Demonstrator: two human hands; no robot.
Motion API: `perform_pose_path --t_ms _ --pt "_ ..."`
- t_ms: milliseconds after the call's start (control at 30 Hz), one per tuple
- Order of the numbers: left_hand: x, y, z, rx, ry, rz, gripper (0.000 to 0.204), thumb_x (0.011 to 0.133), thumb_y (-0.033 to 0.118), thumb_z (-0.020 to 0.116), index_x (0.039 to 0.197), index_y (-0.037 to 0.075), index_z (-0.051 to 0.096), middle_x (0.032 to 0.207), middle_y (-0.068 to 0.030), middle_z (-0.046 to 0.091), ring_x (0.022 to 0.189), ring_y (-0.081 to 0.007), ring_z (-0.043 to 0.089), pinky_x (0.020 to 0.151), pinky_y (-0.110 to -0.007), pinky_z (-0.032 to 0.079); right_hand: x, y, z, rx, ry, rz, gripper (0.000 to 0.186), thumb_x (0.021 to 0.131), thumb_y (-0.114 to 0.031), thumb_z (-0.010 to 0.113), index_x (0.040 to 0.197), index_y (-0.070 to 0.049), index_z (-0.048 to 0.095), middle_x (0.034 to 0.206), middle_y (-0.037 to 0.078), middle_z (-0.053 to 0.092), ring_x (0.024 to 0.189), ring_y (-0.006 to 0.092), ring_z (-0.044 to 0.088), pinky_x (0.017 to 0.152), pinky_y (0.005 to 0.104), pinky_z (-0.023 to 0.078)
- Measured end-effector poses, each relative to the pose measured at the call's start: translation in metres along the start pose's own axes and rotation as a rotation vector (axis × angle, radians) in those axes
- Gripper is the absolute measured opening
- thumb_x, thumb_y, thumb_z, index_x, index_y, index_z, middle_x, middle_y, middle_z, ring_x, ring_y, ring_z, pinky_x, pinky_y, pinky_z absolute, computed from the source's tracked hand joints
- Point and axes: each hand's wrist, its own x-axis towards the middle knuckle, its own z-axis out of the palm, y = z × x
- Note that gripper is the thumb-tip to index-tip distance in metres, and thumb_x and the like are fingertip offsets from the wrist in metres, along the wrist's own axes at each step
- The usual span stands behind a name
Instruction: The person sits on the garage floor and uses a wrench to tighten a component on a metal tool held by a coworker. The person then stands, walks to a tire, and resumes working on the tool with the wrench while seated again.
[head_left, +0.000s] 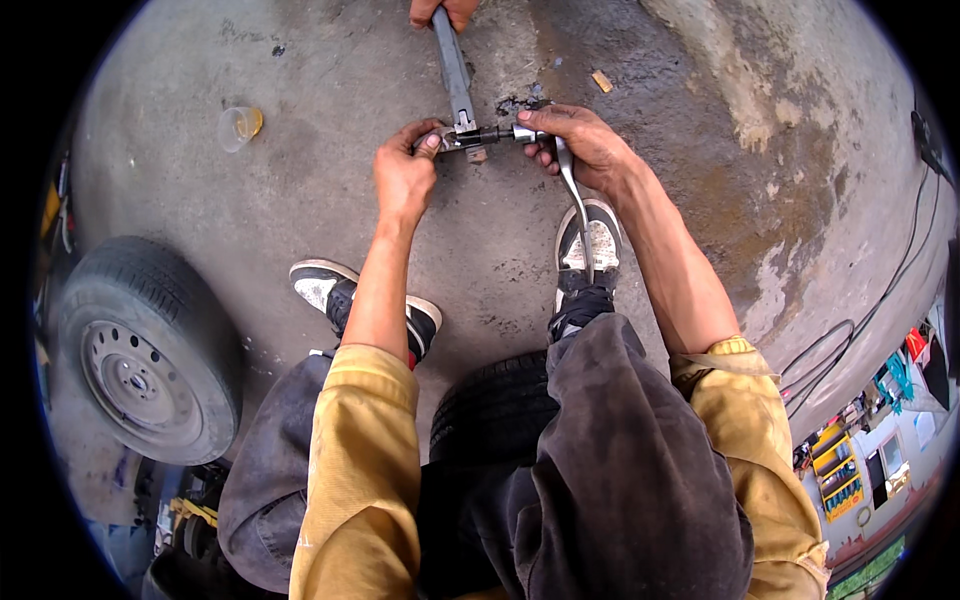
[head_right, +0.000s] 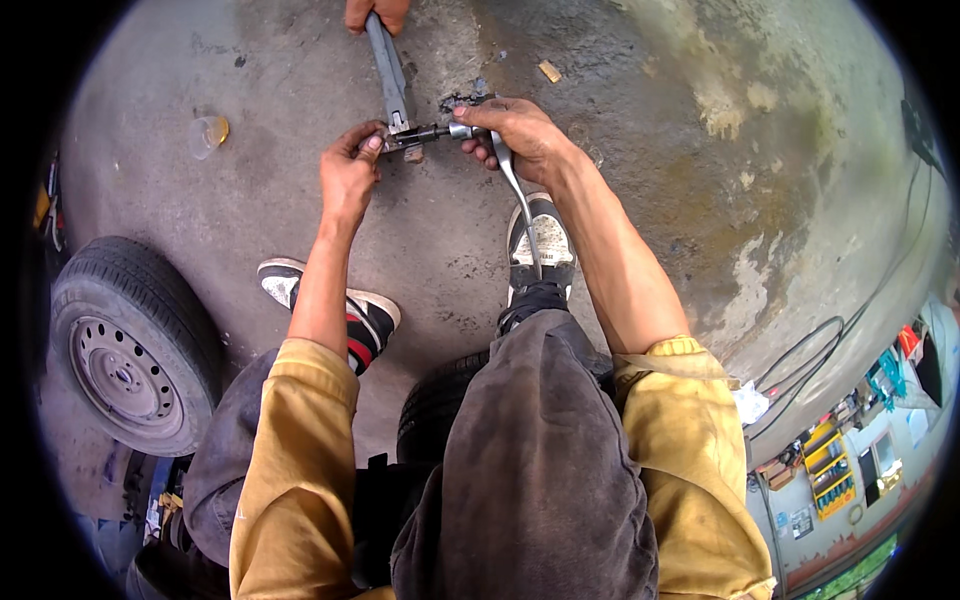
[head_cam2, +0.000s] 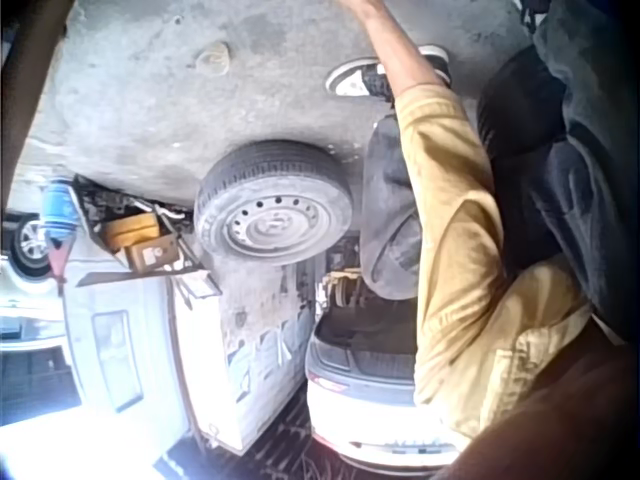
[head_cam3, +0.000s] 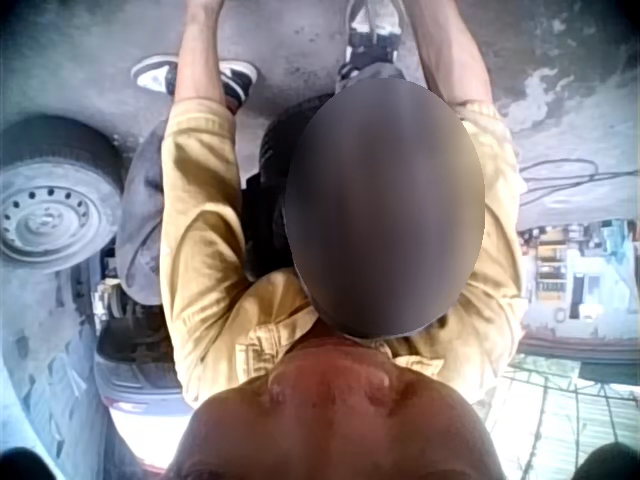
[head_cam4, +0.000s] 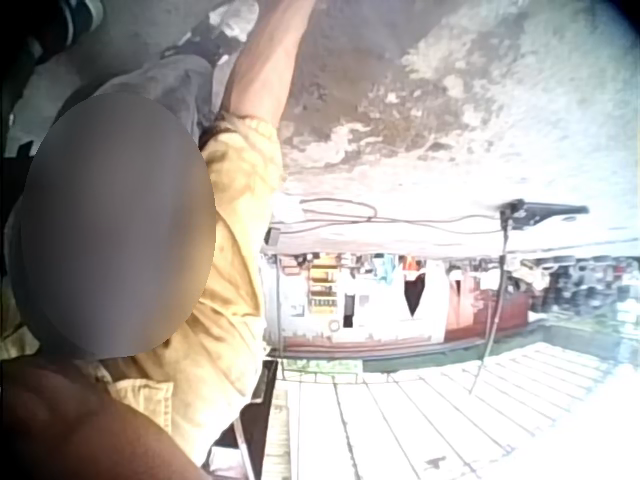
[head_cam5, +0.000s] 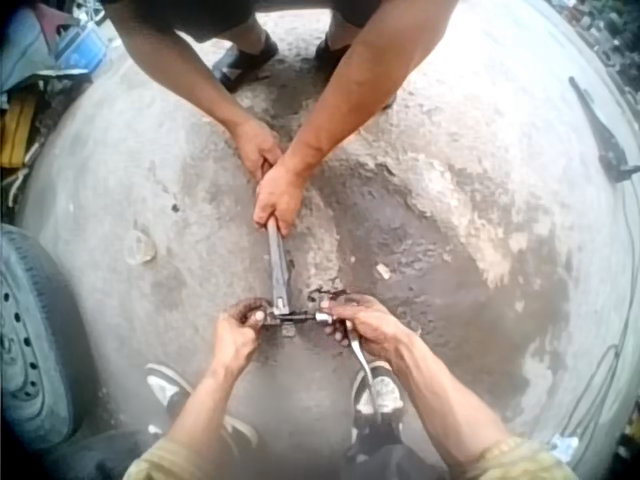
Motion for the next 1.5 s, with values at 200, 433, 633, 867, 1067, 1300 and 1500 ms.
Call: perform_pose_path --t_ms 200,433,633,867,1067,1300,1500 --pt "0.001 -0.009 0.001 -0.103 -0.001 0.057 0.02 0.088 0.008 0.059 0.105 -0.002 0.063 0.074 -0.0026 0.06 0.051 -0.0073 0.043 0.046 -0.022 0.037 -0.002 0.005 0.005 0.087 0.058 -0.242 0.036 0.083 -0.03 0.068 0.096 0.001 0.056 0.083 0.01 0.058 0.055 0.0143 0.056 0.051 0.0248 0.051" --pt "-0.002 0.003 0.001 -0.004 -0.006 0.036 0.019 0.086 0.006 0.06 0.103 -0.002 0.064 0.084 -0.0076 0.065 0.071 -0.0109 0.054 0.066 -0.024 0.043 -0.001 0.004 -0.003 0.104 0.012 0.081 0.032 0.079 -0.025 0.072 0.091 0.0 0.057 0.073 0.005 0.056 0.055 0.0115 0.055 0.044 0.0226 0.042" --pt "-0.001 -0.002 -0.002 -0.092 -0.008 -0.05 0.02 0.085 0.006 0.061 0.103 -0.002 0.065 0.091 -0.0116 0.068 0.083 -0.0142 0.061 0.078 -0.026 0.045 -0.004 0.008 0.007 0.185 0.034 -0.178 0.018 0.081 -0.006 0.066 0.096 -0.005 0.057 0.089 0.005 0.058 0.067 0.0137 0.058 0.056 0.0265 0.048" --pt "0.0 0.003 0.0 -0.028 -0.013 0.014 0.02 0.085 0.007 0.061 0.103 -0.002 0.065 0.092 -0.0111 0.068 0.084 -0.0137 0.06 0.078 -0.025 0.045 -0.005 -0.001 0.005 0.095 0.029 0.048 0.02 0.082 -0.016 0.067 0.093 -0.003 0.057 0.075 0.006 0.056 0.058 0.0097 0.052 0.046 0.02 0.04" --pt "-0.001 -0.004 0.0 -0.136 -0.006 -0.042 0.02 0.085 0.006 0.061 0.103 -0.002 0.065 0.093 -0.0114 0.068 0.084 -0.0142 0.06 0.079 -0.026 0.045 -0.001 0.007 0.001 0.126 0.019 -0.161 0.022 0.081 -0.014 0.068 0.096 -0.003 0.057 0.078 0.005 0.057 0.06 0.0117 0.053 0.05 0.0249 0.044" --pt "0.0 0.0 -0.001 -0.045 -0.015 -0.005 0.019 0.085 0.006 0.06 0.102 0.0 0.065 0.091 -0.011 0.068 0.082 -0.0145 0.061 0.078 -0.026 0.045 -0.002 -0.003 -0.001 -0.02 -0.011 0.061 0.021 0.082 -0.015 0.068 0.094 -0.002 0.056 0.089 0.007 0.058 0.062 0.0131 0.056 0.051 0.0257 0.045" --pt "-0.001 -0.003 -0.002 -0.064 -0.01 -0.014 0.02 0.085 0.007 0.06 0.103 0.0 0.065 0.09 -0.011 0.069 0.081 -0.015 0.061 0.077 -0.026 0.046 -0.002 0.006 0.003 0.116 0.01 -0.213 0.028 0.08 -0.023 0.071 0.094 -0.003 0.056 0.075 0.006 0.057 0.06 0.0118 0.056 0.048 0.0228 0.044"
